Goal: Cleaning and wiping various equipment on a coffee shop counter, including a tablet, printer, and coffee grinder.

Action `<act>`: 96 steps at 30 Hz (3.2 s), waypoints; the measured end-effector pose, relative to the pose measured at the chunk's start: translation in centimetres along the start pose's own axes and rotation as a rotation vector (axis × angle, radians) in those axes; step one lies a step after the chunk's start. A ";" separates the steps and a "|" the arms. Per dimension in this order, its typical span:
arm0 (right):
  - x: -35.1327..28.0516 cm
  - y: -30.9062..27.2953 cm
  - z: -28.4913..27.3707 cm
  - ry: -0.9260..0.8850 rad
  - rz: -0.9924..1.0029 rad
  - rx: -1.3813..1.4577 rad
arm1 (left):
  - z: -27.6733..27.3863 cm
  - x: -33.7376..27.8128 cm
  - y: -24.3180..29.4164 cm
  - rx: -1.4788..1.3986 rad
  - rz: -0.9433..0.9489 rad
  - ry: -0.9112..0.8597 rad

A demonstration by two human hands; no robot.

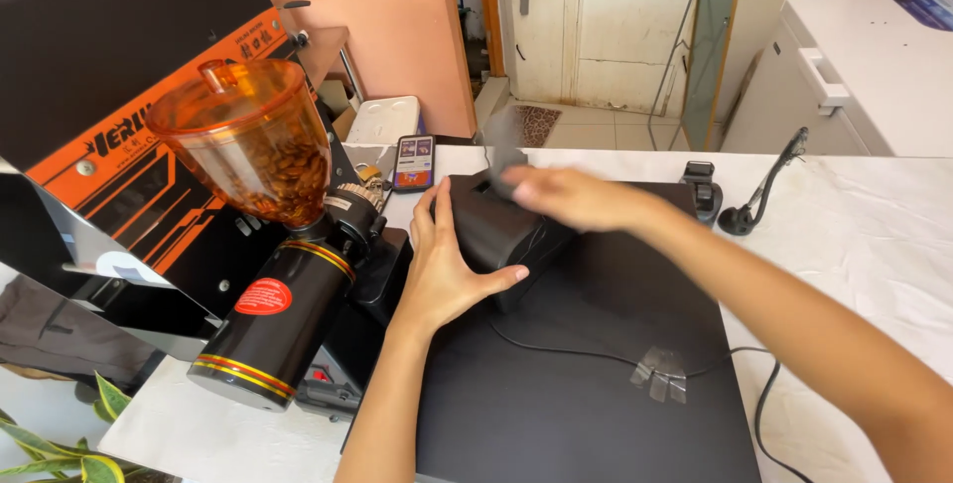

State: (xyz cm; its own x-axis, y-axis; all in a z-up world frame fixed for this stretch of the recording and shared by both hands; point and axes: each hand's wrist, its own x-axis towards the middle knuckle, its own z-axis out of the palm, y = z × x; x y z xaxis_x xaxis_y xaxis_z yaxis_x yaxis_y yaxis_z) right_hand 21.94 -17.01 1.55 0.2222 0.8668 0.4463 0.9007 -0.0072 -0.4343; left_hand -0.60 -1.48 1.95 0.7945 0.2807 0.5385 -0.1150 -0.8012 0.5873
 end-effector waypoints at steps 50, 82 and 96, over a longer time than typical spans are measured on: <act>-3.0 -3.5 12.9 0.637 0.559 0.506 | 2.6 0.2 -2.6 0.060 -0.134 0.188; -1.7 0.7 7.6 0.139 0.637 0.332 | 1.7 -0.2 -1.5 0.084 -0.146 0.158; -6.6 -13.2 -0.2 0.389 -0.197 -0.625 | -0.6 -0.1 -3.3 -0.160 -0.140 0.337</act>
State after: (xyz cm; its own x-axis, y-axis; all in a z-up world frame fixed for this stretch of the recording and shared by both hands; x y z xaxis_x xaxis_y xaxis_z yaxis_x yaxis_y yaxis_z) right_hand 8.64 -22.73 4.56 0.0469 0.6437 0.7638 0.9552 -0.2525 0.1541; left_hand -0.61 1.47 0.32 0.5718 0.5605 0.5990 -0.1318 -0.6580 0.7414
